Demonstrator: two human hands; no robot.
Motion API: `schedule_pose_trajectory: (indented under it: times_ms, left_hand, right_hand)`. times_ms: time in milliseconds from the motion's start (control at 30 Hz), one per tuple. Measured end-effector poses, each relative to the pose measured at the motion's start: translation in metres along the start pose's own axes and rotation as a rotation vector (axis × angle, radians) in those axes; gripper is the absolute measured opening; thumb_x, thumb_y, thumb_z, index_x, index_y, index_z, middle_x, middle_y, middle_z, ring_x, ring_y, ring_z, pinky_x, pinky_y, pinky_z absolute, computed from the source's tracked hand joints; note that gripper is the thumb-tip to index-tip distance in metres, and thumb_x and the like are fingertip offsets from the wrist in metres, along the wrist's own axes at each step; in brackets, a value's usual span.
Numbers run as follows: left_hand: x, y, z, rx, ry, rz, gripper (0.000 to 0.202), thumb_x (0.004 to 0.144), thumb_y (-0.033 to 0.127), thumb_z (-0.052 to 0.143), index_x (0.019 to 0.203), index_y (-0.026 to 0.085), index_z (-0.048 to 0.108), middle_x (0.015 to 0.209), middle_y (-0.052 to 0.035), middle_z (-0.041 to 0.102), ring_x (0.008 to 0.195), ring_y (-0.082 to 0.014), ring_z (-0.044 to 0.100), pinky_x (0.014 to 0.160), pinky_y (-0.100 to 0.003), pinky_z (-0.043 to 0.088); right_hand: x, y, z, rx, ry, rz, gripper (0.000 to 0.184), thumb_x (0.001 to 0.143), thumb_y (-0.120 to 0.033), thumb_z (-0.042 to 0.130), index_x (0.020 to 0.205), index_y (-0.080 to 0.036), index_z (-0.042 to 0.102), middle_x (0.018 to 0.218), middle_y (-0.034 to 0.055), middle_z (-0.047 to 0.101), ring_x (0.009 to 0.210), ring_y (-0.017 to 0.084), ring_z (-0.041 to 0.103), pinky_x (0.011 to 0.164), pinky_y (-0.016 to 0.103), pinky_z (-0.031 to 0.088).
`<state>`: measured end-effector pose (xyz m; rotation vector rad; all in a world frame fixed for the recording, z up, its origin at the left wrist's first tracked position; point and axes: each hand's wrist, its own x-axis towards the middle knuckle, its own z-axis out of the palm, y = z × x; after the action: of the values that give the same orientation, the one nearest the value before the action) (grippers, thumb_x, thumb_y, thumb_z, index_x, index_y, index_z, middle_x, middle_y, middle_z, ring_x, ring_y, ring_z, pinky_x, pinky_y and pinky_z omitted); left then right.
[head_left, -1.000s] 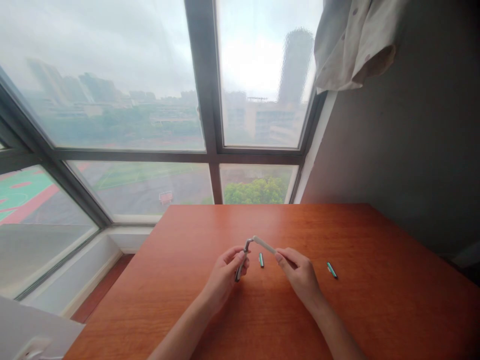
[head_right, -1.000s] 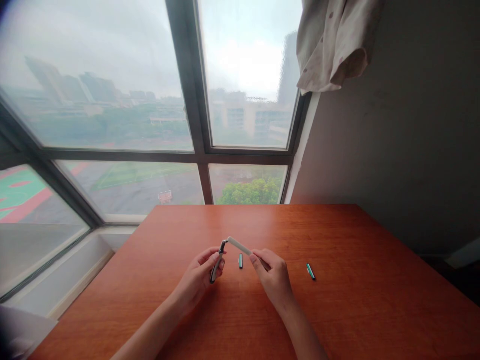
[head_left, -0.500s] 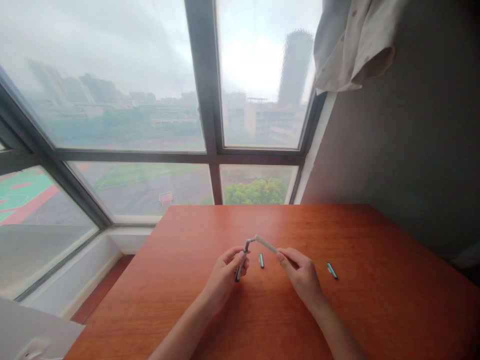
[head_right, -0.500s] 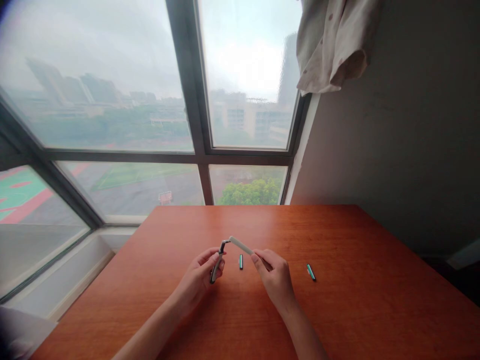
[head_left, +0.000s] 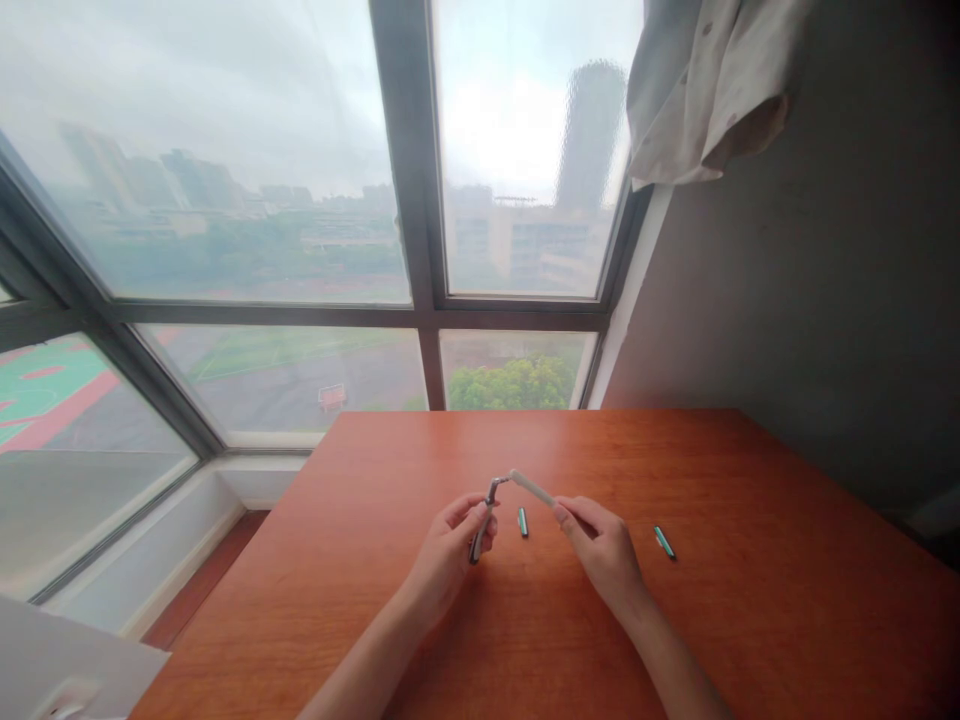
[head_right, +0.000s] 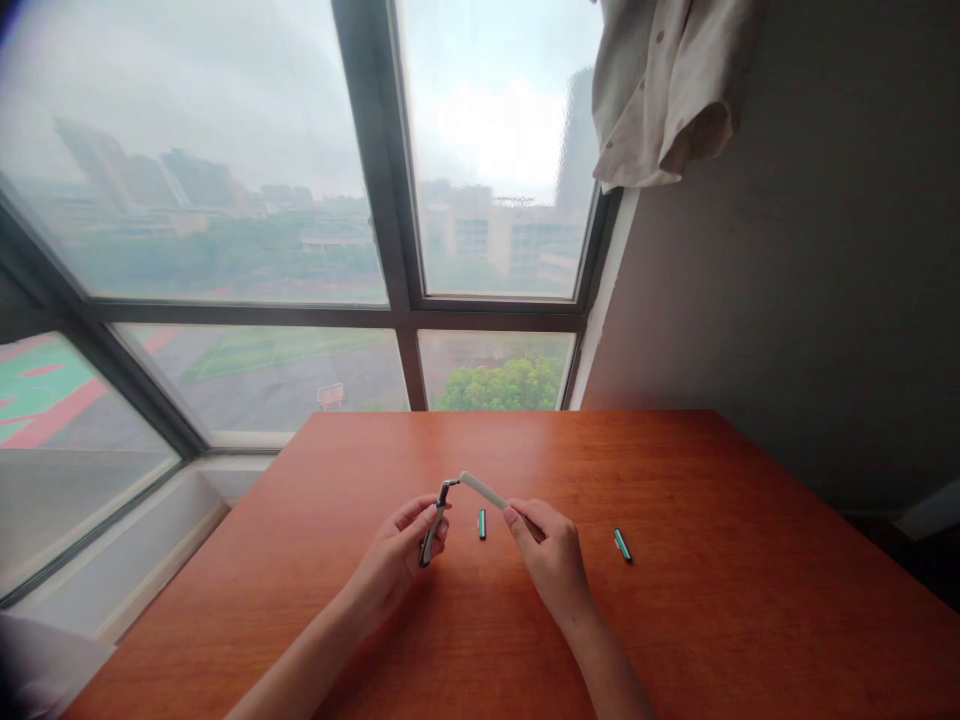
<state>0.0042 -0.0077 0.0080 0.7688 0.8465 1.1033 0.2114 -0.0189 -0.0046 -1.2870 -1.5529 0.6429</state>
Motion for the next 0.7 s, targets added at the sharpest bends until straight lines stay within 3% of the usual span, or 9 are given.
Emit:
schedule_pose_trajectory:
  times_ms: [700]
  left_hand:
    - [0.0015,-0.0019,-0.0016,-0.012,-0.022,0.017,0.027,0.072,0.037,0.073,0.087,0.015,0.067,0.067,-0.0034,0.060,0.060,-0.0099,0.050,0.057,-0.021,0.036]
  right_hand:
    - [0.0000,0.0019,0.0001,0.008,-0.017,-0.015,0.031,0.089,-0.041,0.052,0.084,-0.016,0.070,0.071,0.0040,0.062,0.067,0.017,0.057,0.060,0.024,0.042]
